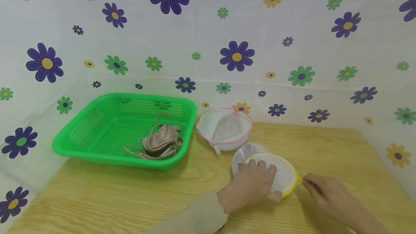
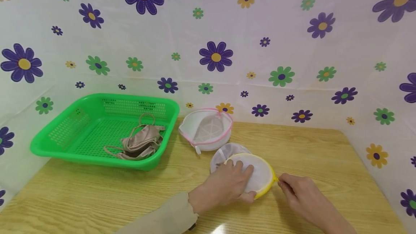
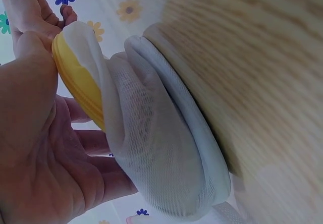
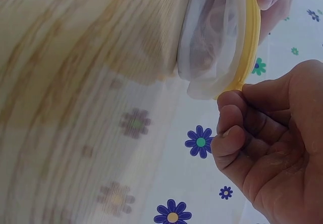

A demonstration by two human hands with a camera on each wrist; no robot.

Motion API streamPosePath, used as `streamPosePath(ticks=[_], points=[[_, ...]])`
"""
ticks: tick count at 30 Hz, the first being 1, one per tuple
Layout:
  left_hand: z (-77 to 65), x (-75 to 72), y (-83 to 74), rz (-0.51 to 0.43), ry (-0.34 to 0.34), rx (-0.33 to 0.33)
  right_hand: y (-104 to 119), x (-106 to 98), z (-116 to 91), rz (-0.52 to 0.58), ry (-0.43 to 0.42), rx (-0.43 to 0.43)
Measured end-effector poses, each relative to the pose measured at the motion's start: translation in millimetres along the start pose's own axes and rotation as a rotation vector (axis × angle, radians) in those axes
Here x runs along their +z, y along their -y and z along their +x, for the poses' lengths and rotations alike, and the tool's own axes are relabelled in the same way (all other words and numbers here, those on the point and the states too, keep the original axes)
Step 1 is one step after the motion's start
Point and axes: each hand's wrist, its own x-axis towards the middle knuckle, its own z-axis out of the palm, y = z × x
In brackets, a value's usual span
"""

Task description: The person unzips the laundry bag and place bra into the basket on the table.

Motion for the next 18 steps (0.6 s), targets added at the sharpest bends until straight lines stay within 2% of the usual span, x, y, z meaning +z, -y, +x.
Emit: streamPosePath(ticks=[5, 18], points=[[0.7, 0.9, -1.5, 0.018, -0.003, -0.013, -0.4, -0.3, -0.6, 0.001, 0.016, 0.011], [2.0, 1.2, -4.8, -0.006, 0.016, -0.058, -2.0, 1.5, -2.5, -0.012, -0.006, -0.023]])
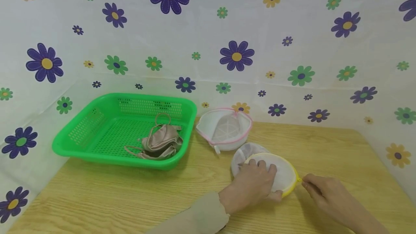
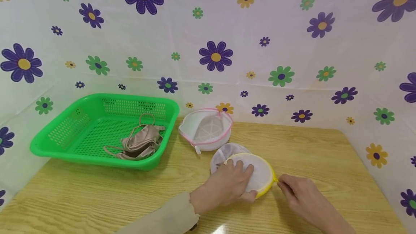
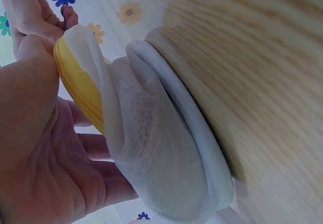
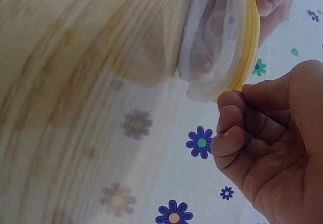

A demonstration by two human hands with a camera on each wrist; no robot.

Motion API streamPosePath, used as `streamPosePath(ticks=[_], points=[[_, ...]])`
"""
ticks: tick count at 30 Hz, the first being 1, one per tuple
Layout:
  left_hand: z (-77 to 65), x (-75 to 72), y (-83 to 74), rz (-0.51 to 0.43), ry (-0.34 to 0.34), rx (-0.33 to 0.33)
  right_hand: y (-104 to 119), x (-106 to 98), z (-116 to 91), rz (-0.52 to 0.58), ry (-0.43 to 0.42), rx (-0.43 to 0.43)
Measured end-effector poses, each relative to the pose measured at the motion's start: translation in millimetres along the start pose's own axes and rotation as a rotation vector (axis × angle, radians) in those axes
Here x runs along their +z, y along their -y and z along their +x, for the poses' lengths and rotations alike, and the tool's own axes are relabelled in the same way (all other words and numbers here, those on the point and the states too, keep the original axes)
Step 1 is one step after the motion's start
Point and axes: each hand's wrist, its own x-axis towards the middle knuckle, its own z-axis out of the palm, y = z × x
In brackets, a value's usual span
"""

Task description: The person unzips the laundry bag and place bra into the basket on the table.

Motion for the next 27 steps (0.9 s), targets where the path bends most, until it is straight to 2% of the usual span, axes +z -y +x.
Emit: streamPosePath(ticks=[9, 16, 27], points=[[-0.3, 0.3, -2.1, 0.0, 0.005, -0.022, -0.4, 0.9, -1.1, 0.004, -0.016, -0.016], [-1.6, -0.5, -1.6, 0.033, -0.018, -0.017, 0.9, 0.2, -0.4, -0.007, 0.004, 0.011], [-0.9, -3.4, -1.0, 0.015, 0.019, -0.015, 4.8, -0.7, -2.0, 0.014, 0.006, 0.008]])
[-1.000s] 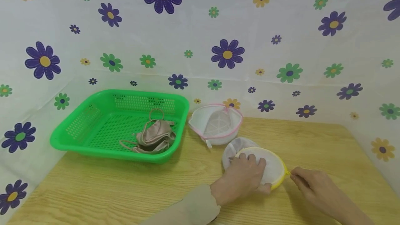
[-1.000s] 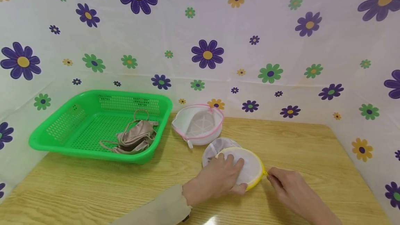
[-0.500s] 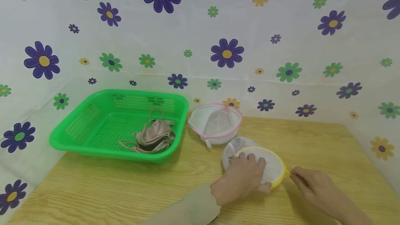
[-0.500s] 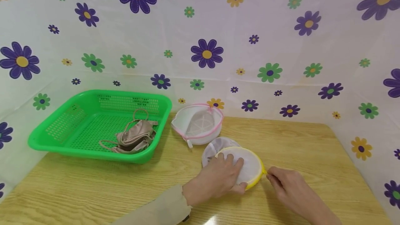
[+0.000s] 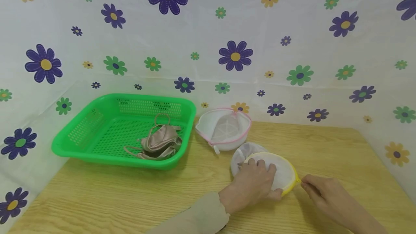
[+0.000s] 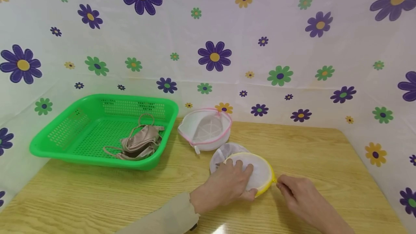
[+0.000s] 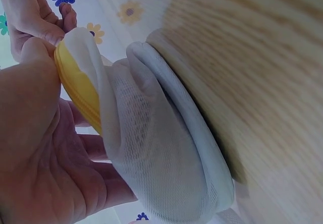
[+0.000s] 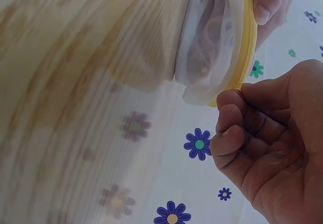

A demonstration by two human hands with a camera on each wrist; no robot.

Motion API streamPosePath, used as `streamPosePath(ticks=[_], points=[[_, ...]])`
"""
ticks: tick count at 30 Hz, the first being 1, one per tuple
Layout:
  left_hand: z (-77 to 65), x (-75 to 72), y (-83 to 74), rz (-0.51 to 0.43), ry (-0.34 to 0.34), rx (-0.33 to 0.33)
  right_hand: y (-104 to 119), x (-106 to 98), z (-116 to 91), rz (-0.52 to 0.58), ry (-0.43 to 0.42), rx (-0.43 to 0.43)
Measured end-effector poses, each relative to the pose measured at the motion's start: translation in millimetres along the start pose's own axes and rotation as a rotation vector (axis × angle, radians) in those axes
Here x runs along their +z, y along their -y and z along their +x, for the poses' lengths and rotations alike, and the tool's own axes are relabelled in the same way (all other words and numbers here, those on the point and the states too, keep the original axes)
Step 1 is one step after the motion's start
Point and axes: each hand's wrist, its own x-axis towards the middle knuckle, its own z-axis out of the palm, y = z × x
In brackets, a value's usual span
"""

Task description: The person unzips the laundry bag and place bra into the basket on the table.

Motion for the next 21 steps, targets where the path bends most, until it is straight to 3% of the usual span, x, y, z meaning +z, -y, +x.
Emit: streamPosePath(ticks=[8, 13, 17, 21], points=[[1.0, -2.3, 0.5, -0.031, 0.046, -0.004, -3.1, 1.3, -0.6, 0.008, -0.011, -0.01], [2.2, -6.1, 10.2, -0.208, 0.158, -0.011, -8.1, 2.1, 1.6, -0.018, -0.014, 0.005], [-1.2, -7.0, 24.0, -0.253, 0.154, 0.076, -13.7, 3.0, 3.9, -0.039, -0.055, -0.011], [-6.0, -9.6, 32.8, -0.19, 0.093, 0.164, -18.0, 1.9, 5.7, -0.066, -0.086, -0.002]])
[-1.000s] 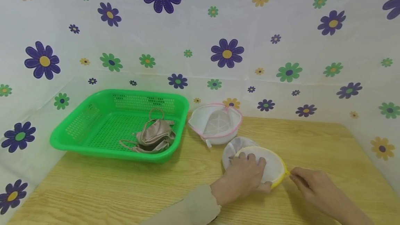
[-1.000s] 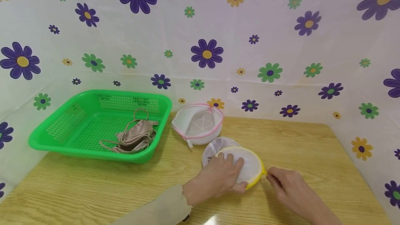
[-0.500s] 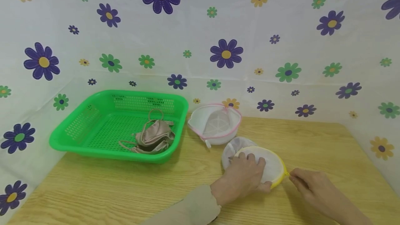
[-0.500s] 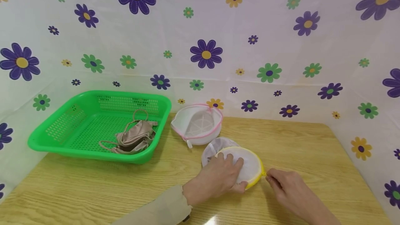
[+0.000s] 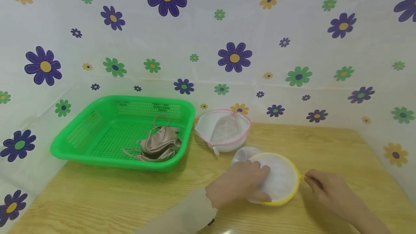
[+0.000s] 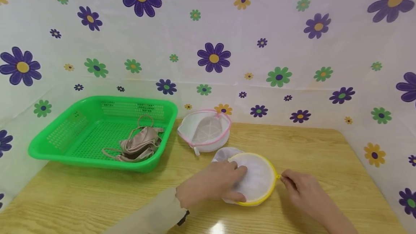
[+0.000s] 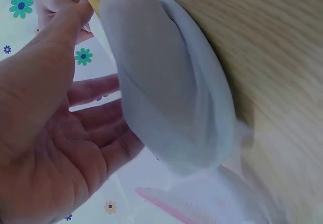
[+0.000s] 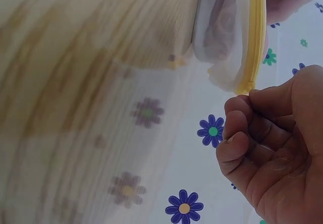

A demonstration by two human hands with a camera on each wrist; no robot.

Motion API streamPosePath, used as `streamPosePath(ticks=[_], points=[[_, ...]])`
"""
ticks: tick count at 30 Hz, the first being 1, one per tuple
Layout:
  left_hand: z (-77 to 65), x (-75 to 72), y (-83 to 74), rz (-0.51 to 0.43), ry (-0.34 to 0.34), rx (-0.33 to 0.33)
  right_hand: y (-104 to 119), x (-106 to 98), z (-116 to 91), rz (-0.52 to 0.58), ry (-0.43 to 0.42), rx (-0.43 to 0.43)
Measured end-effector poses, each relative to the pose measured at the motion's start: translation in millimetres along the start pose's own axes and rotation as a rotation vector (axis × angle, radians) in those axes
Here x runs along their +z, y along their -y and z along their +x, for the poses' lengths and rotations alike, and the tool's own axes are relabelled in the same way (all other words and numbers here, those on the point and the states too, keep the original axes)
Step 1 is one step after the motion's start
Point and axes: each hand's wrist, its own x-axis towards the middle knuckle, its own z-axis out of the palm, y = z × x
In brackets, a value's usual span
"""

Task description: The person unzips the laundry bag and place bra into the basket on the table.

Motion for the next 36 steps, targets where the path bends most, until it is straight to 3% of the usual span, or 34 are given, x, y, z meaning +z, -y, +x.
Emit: streamPosePath(ticks=[6, 15, 23, 36], points=[[-1.7, 3.1, 5.6, 0.139, -0.069, 0.075, -0.8, -0.9, 3.5, -0.022, 0.01, 0.018], [1.9, 15.3, 3.6, 0.22, -0.106, 0.122, -0.3, 1.8, 5.6, -0.015, 0.0, -0.014], [4.4, 14.4, 4.8, 0.035, -0.023, 0.068, -2.4, 3.4, 6.4, -0.003, 0.03, 0.007], [5.3, 16.7, 7.3, -0.002, -0.04, 0.063, 0.9, 1.8, 4.8, 0.001, 0.001, -0.022]])
